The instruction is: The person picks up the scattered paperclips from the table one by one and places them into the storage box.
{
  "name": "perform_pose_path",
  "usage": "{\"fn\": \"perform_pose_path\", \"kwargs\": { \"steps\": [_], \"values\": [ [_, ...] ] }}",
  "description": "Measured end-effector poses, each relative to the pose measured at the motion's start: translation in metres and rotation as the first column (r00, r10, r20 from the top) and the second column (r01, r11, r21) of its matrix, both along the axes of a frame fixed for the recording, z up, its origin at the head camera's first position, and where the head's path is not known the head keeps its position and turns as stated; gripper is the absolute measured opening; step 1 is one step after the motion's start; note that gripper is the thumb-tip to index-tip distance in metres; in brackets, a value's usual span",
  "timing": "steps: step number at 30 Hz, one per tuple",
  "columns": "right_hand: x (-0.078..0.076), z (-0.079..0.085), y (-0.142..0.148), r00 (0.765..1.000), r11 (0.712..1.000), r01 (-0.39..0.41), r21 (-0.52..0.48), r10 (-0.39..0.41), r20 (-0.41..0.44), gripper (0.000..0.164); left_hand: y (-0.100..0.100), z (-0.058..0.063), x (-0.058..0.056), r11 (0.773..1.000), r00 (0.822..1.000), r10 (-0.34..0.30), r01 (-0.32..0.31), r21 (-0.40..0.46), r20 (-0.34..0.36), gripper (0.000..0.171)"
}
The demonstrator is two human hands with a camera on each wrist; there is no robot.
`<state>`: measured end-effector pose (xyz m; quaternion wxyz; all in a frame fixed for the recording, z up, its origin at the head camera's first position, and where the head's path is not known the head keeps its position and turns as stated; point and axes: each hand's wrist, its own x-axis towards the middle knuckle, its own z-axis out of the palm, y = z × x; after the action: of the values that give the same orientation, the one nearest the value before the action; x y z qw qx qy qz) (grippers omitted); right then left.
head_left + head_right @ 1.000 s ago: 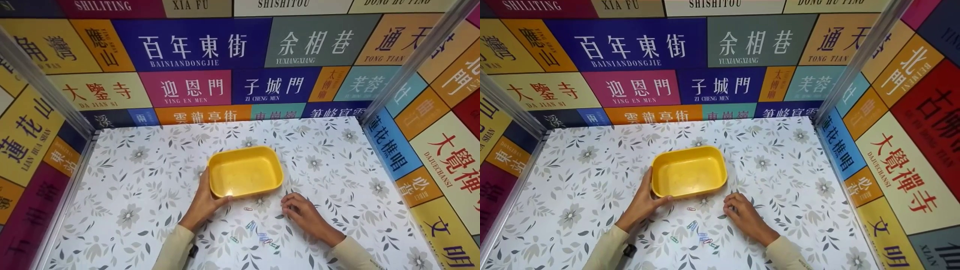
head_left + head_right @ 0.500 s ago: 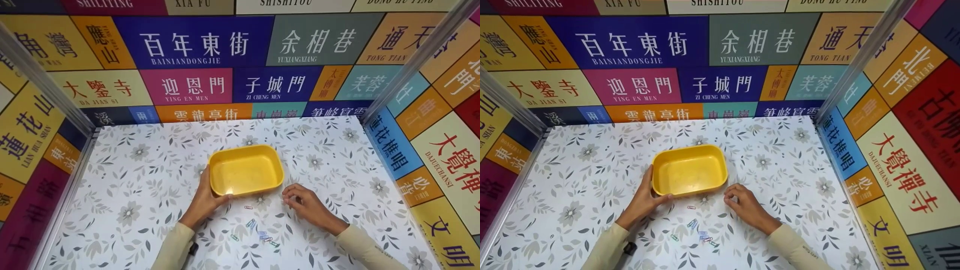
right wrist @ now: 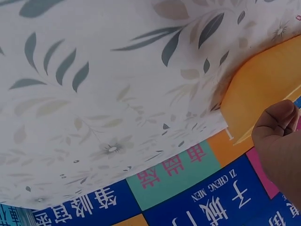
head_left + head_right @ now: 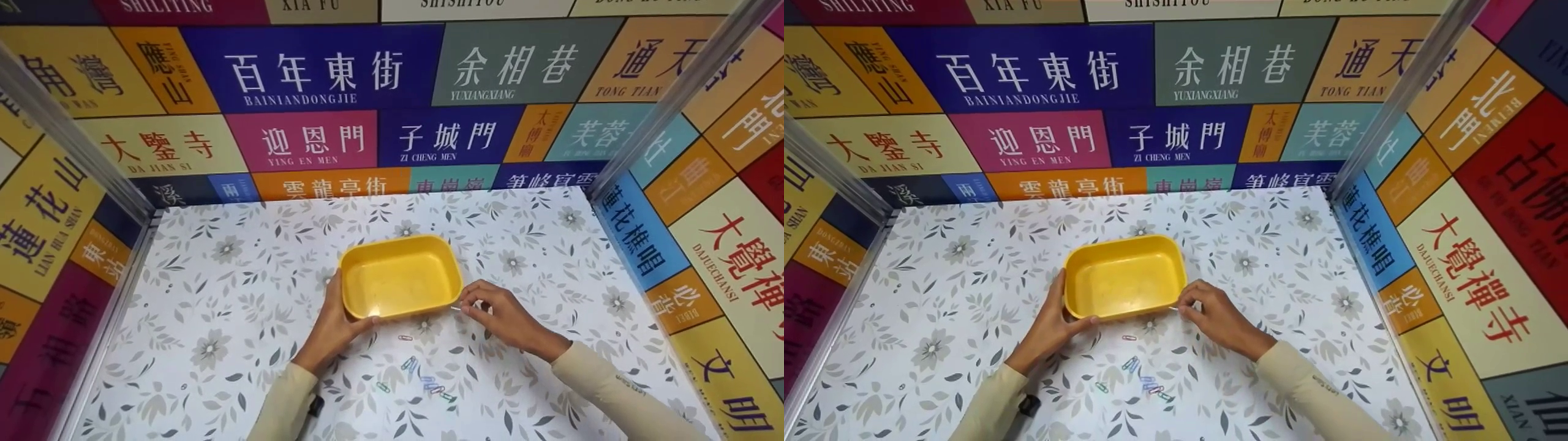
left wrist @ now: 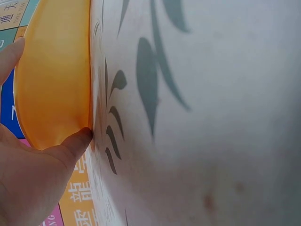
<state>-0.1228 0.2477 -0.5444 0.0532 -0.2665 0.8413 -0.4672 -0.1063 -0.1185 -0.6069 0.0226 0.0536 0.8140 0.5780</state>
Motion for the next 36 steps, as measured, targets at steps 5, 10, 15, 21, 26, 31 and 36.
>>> {"fn": "perform_pose_path", "kwargs": {
  "steps": [5, 10, 15, 21, 26, 31, 36],
  "values": [
    [-0.004, 0.003, -0.003, 1.000, 1.000, -0.013, 0.007, 0.013, -0.001, 0.008, 0.001, 0.001, 0.000, 1.000, 1.000, 0.003, -0.004, 0.012, 0.012, 0.136],
    [-0.009, 0.004, -0.008, 0.999, 0.999, -0.022, 0.035, 0.021, 0.029, 0.010, 0.001, 0.001, 0.001, 1.000, 1.000, 0.004, -0.005, 0.017, 0.022, 0.136],
    [-0.015, 0.007, -0.015, 0.999, 0.996, -0.051, 0.079, 0.050, 0.017, 0.010, -0.001, -0.001, 0.000, 1.000, 1.000, -0.005, 0.005, 0.024, -0.012, 0.135],
    [-0.023, 0.011, -0.025, 0.997, 0.991, -0.074, 0.111, 0.074, 0.008, 0.007, -0.002, 0.000, 0.000, 1.000, 1.000, 0.004, -0.004, 0.011, -0.006, 0.135],
    [-0.029, 0.012, -0.030, 0.997, 0.990, -0.071, 0.125, 0.067, 0.036, 0.008, -0.002, 0.000, 0.000, 1.000, 1.000, 0.001, -0.001, 0.006, -0.002, 0.137],
    [-0.034, 0.012, -0.034, 0.996, 0.987, -0.075, 0.143, 0.067, 0.060, 0.011, -0.002, 0.000, 0.000, 1.000, 1.000, -0.003, 0.003, 0.013, -0.003, 0.137],
    [-0.038, 0.014, -0.038, 0.994, 0.983, -0.100, 0.152, 0.092, 0.062, 0.012, -0.001, 0.000, -0.001, 1.000, 1.000, 0.001, -0.001, 0.023, 0.009, 0.137]
  ]
}}
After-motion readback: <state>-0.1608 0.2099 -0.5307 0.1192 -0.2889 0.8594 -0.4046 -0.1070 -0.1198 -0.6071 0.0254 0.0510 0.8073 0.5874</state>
